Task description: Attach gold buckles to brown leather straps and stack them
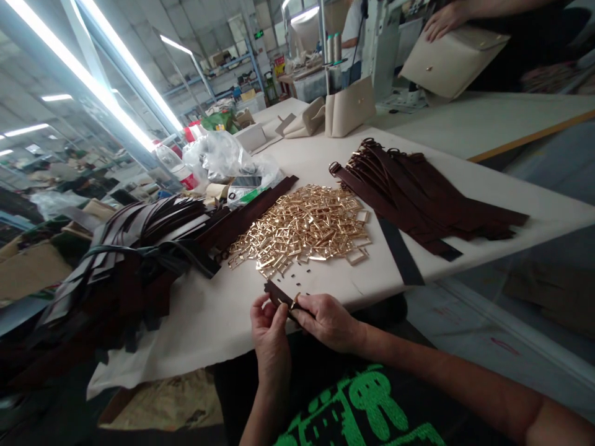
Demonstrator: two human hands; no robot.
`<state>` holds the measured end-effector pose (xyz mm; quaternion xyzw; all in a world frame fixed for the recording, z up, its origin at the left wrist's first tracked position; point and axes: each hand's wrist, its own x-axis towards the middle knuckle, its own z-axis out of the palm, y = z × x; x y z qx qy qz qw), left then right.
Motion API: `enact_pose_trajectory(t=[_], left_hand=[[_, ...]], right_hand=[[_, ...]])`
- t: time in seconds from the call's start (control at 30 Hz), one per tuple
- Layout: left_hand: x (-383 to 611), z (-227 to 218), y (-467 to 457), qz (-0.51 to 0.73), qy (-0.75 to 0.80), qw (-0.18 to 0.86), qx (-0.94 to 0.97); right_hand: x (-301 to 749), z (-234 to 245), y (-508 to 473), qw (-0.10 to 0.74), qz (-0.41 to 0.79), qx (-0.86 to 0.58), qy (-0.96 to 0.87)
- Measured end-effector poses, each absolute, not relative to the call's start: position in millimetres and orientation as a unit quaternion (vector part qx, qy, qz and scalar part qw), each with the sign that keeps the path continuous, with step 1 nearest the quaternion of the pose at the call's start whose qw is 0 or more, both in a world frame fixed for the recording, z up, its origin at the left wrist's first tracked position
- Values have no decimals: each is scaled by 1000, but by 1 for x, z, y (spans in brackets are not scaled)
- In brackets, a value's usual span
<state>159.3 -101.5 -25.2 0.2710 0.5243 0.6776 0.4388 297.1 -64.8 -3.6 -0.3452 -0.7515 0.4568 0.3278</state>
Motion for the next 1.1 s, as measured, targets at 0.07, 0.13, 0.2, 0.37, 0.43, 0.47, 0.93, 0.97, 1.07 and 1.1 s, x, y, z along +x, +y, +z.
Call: enact_pose_trajectory(t=[0.07, 0.13, 0.2, 0.37, 0.43, 0.47, 0.93, 0.97, 1.07, 1.1], left_hand=[[160, -23, -100, 671, 514, 473, 249], [161, -22, -99, 666, 495, 510, 226], [160, -21, -98, 655, 477, 548, 209], [158, -22, -96, 628, 458, 596, 201], [158, -22, -96, 621, 451, 607, 207], [158, -21, -96, 617, 449, 612, 208], [162, -3, -93, 655, 475, 572, 133], [161, -2, -93, 658, 473, 571, 132], [159, -3, -94, 657, 478, 570, 124], [158, -5, -94, 655, 483, 568, 120]], right_hand=[[297, -5, -65, 331, 454, -347, -751], [297, -6, -64, 330, 457, -351, -748], [297, -8, -65, 327, 475, -350, -738], [295, -10, -66, 334, 515, -350, -708], [294, -10, -66, 336, 520, -351, -702], [294, -10, -66, 337, 522, -351, -701], [295, -12, -69, 321, 515, -330, -723], [295, -12, -69, 320, 513, -329, -725], [296, -12, -69, 322, 517, -327, -723], [296, -12, -70, 321, 524, -327, -718]])
